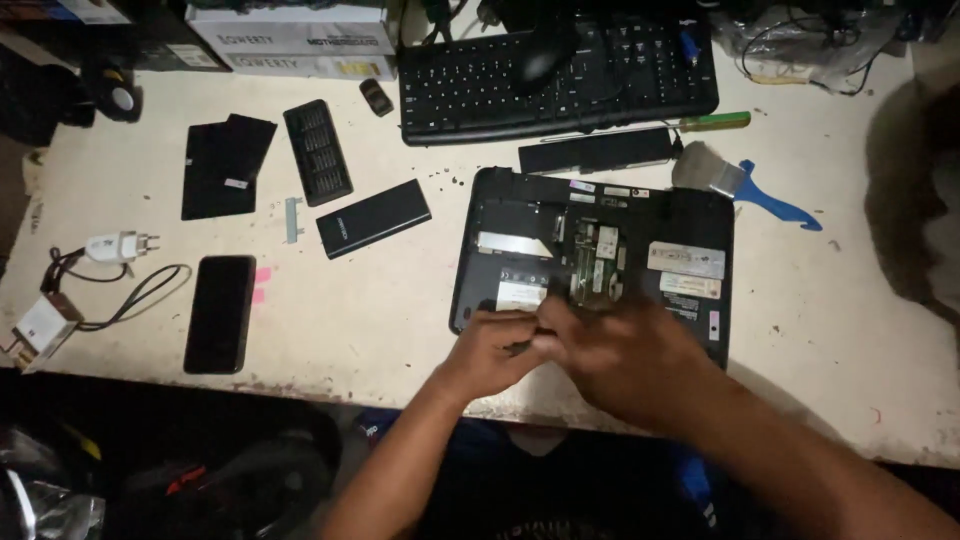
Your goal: The person uses a screwdriver to remove screws from the back of a disassembled laptop. They then use their hands to detach and remove a hard drive from the laptop chassis, placing it on the table.
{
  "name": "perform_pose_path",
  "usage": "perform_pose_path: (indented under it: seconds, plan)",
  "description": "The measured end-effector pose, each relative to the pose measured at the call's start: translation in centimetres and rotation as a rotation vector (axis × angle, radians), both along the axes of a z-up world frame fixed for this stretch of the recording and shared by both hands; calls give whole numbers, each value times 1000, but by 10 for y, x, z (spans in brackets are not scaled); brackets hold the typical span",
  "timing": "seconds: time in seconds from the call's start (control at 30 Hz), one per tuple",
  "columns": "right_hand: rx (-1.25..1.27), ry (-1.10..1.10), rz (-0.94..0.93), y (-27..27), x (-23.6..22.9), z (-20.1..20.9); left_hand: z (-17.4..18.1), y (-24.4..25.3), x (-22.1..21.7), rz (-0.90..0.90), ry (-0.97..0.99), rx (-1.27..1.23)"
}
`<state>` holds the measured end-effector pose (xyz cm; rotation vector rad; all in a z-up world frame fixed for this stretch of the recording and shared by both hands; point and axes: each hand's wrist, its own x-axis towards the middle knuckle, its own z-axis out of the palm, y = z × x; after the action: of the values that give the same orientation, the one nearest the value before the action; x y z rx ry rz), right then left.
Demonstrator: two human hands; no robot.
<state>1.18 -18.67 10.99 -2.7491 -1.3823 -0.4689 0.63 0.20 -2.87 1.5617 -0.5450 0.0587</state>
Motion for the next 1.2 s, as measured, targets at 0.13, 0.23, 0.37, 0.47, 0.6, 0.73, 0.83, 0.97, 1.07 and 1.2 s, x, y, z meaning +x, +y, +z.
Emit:
perform_pose_path:
  seconds: [0.13, 0.23, 0.37, 0.47, 0.6, 0.73, 0.83, 0.97, 1.07, 1.2]
  plan:
    - [-15, 291, 104, 2, 1, 4, 30, -1, 2, 59, -77, 19]
    - [-280, 964, -232, 10, 5, 27, 31, 5, -1, -158, -58, 172]
    - [-427, 726, -219, 8, 10, 18, 18, -6, 1, -21, -184, 112]
    - [-471, 903, -269, 18, 14, 37, 27, -6, -1, -14, -174, 98]
    - [-373, 825, -282, 16, 11, 31, 28, 1, 1, -106, -222, 119]
    - [-410, 845, -221, 13, 9, 23, 16, -7, -3, 74, -181, 96]
    - [-152, 656, -93, 10, 4, 9, 19, 1, -2, -36, -197, 180]
    - [-169, 682, -138, 9, 4, 10, 14, 0, -5, -60, -135, 187]
    - [-166, 597, -118, 7, 1, 1, 22, -2, -5, 37, -220, 161]
    - [-108, 612, -194, 9, 2, 10, 20, 1, -2, -35, -277, 134]
